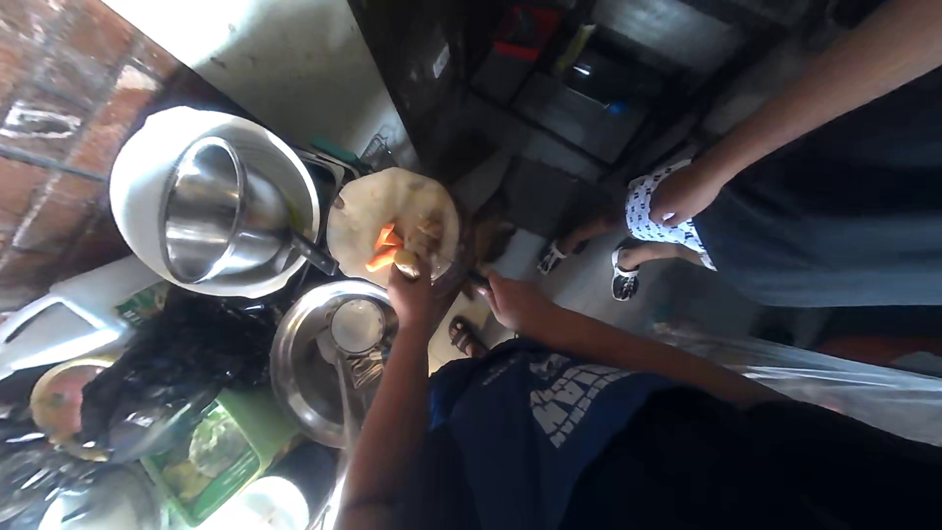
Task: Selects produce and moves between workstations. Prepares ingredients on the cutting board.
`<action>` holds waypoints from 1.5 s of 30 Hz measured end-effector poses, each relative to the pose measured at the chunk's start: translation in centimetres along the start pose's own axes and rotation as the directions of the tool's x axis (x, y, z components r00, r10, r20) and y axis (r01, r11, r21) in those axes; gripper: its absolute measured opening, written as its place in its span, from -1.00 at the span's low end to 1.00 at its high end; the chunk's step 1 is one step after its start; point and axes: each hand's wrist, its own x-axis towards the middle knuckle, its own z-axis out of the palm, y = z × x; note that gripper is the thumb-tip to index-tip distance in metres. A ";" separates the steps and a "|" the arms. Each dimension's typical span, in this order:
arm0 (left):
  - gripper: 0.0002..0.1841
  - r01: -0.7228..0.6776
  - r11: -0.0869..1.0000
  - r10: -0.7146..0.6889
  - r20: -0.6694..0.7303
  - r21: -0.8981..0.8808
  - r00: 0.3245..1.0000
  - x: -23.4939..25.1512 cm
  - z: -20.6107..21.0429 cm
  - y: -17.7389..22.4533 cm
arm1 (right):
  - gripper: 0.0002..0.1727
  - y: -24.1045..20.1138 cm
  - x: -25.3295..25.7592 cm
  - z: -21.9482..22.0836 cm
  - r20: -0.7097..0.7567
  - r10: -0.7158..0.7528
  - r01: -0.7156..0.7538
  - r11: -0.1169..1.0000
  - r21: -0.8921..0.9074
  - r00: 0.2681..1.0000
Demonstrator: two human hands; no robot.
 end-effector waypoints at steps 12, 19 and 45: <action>-0.59 0.021 1.000 -0.020 0.041 -0.012 0.999 0.1 -0.5 0.3 | -0.45 -1.4 2.0 -1.1 0.041 0.014 -0.018 0.994 0.111 0.999; -0.59 0.010 1.000 -0.010 0.031 -0.002 0.999 0.0 -0.5 0.2 | -0.46 -1.9 1.8 -1.6 0.010 -0.006 0.004 0.990 0.140 1.000; -0.57 0.002 1.000 -0.001 0.065 -0.012 0.998 0.2 -0.7 0.2 | -0.42 -3.5 2.8 -1.2 0.054 0.062 -0.069 0.990 0.125 0.997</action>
